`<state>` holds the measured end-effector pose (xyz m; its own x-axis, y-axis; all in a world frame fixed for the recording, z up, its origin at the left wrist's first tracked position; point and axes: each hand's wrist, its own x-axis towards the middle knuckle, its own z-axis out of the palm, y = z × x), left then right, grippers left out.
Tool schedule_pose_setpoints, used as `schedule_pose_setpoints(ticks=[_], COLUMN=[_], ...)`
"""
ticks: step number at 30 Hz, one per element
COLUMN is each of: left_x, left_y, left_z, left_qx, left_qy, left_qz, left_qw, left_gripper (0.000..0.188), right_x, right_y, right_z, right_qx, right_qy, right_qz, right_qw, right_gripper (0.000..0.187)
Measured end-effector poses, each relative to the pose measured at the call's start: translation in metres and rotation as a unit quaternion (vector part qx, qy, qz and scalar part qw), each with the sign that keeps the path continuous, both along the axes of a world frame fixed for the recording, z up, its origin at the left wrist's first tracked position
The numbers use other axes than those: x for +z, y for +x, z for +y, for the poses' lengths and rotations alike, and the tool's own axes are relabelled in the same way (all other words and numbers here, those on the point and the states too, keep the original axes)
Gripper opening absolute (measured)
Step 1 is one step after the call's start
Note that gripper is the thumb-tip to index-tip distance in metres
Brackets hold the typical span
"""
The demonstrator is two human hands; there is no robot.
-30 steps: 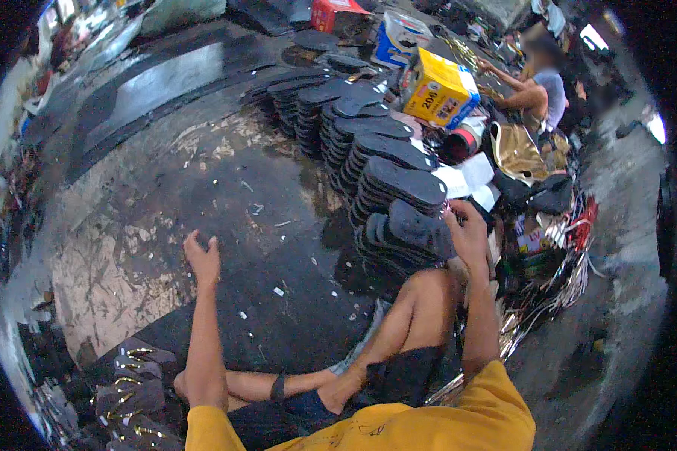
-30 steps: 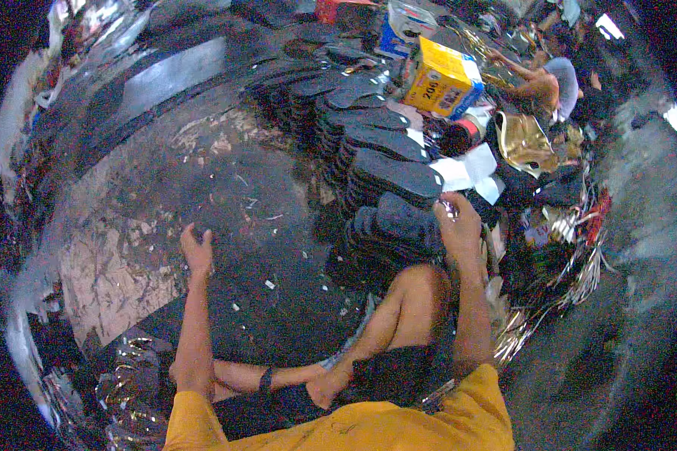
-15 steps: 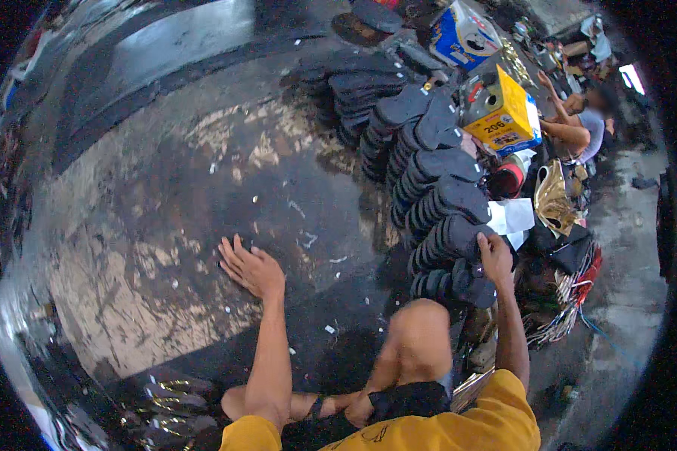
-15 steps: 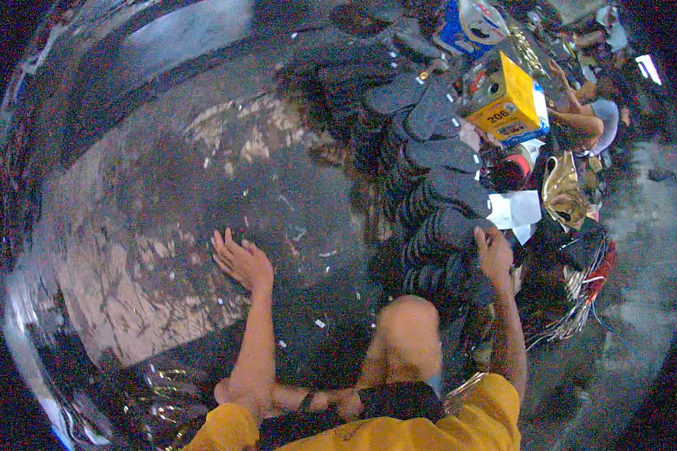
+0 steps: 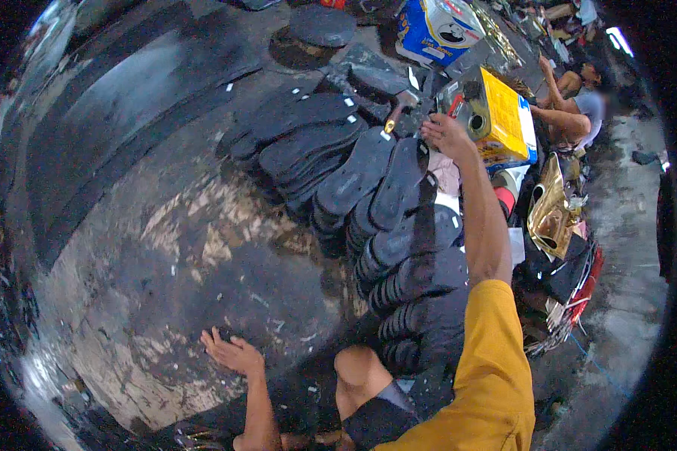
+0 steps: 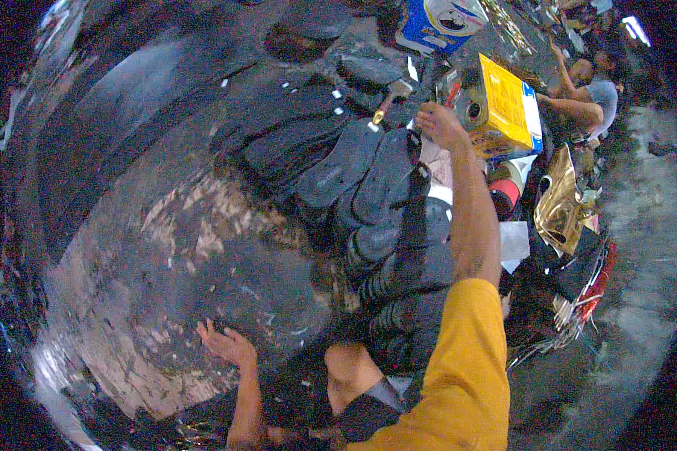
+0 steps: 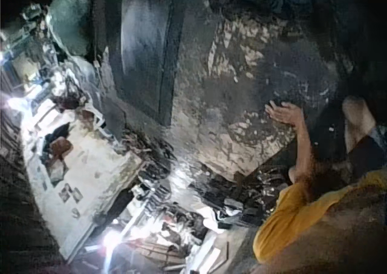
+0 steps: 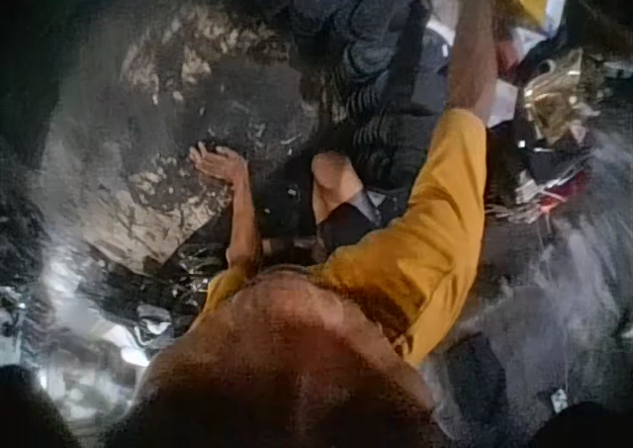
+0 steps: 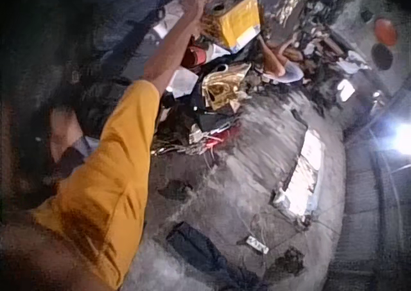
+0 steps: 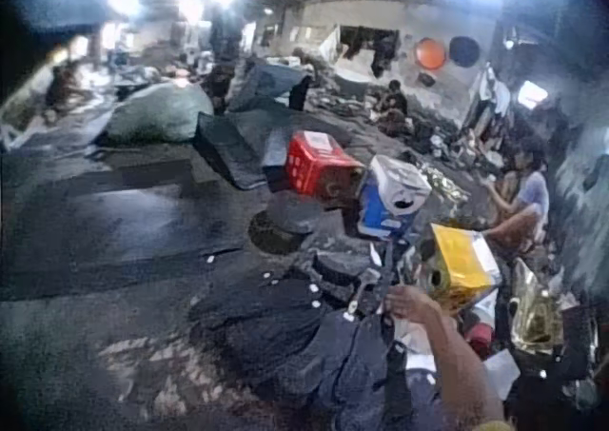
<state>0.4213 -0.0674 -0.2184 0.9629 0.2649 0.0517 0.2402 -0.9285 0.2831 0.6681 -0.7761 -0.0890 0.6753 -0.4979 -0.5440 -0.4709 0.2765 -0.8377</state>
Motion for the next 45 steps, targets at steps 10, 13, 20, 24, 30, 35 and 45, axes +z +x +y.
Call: schedule_pose_setpoints(ticks=[10,13,20,24,30,35,45], left_x=[-0.01,-0.016,0.012,0.112,0.114,0.117,0.142], left_y=[0.001,0.001,0.115,0.342,0.477,0.461,0.377], left_z=[0.002,0.001,0.004,-0.131,-0.241,-0.246,-0.248], left_qx=[-0.002,0.007,0.079,-0.174,-0.42,-0.464,-0.49], left_qy=[0.03,0.048,0.025,-0.396,-0.305,-0.299,-0.29], left_qz=[0.015,0.028,-0.032,-0.11,0.161,0.293,0.355], left_qw=[0.999,0.998,0.996,0.895,0.839,0.78,0.742], left_gripper=[0.056,0.057,0.056,0.043,0.063,0.082,0.093], right_x=[-0.088,-0.083,-0.073,-0.078,-0.077,-0.091,-0.078], right_y=[0.052,0.082,0.098,0.1,0.113,0.107,0.119], right_z=[-0.01,0.005,-0.012,-0.019,-0.033,-0.042,-0.021], right_qx=[0.066,0.066,0.109,0.107,0.158,0.146,0.046], right_qy=[0.101,0.129,0.091,0.078,0.103,0.078,0.247], right_qz=[-0.046,-0.082,-0.018,-0.03,-0.023,-0.058,-0.181], right_qw=[0.992,0.986,0.99,0.991,0.982,0.984,0.951], right_gripper=[0.047,0.051,0.044,0.034,0.032,0.035,0.062])
